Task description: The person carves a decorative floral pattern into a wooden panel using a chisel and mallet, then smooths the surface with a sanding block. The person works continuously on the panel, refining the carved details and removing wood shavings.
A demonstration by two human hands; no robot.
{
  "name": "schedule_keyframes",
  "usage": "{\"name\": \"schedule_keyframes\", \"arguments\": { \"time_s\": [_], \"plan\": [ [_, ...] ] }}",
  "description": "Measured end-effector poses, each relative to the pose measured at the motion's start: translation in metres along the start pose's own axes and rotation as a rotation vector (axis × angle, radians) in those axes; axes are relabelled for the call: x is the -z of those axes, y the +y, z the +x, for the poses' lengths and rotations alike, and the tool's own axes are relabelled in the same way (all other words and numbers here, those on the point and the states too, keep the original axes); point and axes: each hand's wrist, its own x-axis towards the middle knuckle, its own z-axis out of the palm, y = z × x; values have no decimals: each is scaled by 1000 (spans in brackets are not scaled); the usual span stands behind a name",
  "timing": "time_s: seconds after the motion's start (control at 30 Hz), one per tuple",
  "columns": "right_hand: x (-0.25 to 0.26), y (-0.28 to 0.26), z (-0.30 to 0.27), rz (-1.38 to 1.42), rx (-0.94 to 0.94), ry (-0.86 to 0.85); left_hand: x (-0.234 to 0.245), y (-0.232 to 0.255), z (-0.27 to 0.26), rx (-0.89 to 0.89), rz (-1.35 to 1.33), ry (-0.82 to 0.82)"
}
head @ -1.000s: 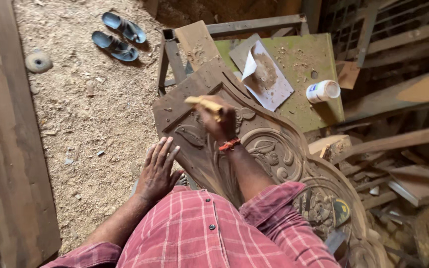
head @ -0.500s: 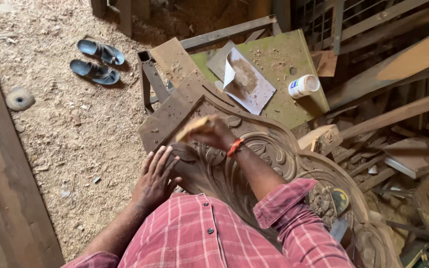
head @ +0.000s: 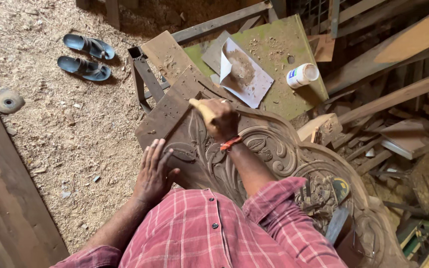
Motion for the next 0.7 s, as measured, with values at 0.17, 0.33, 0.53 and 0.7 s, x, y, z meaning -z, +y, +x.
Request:
{"name": "schedule_keyframes", "arguments": {
  "time_s": [0.17, 0.33, 0.53, 0.7],
  "plan": [
    [2, -12, -8, 412, 56, -386, -4, -16, -3, 160, 79, 45],
    [7, -20, -13, -6, -4, -105, 3, -28, -7, 195, 61, 67],
    [24, -26, -8, 211, 93, -356, 10, -20, -13, 203, 65, 74],
    [39, -32, -6, -54, 76, -18, 10, -3, -14, 108, 70, 44]
  ]
}}
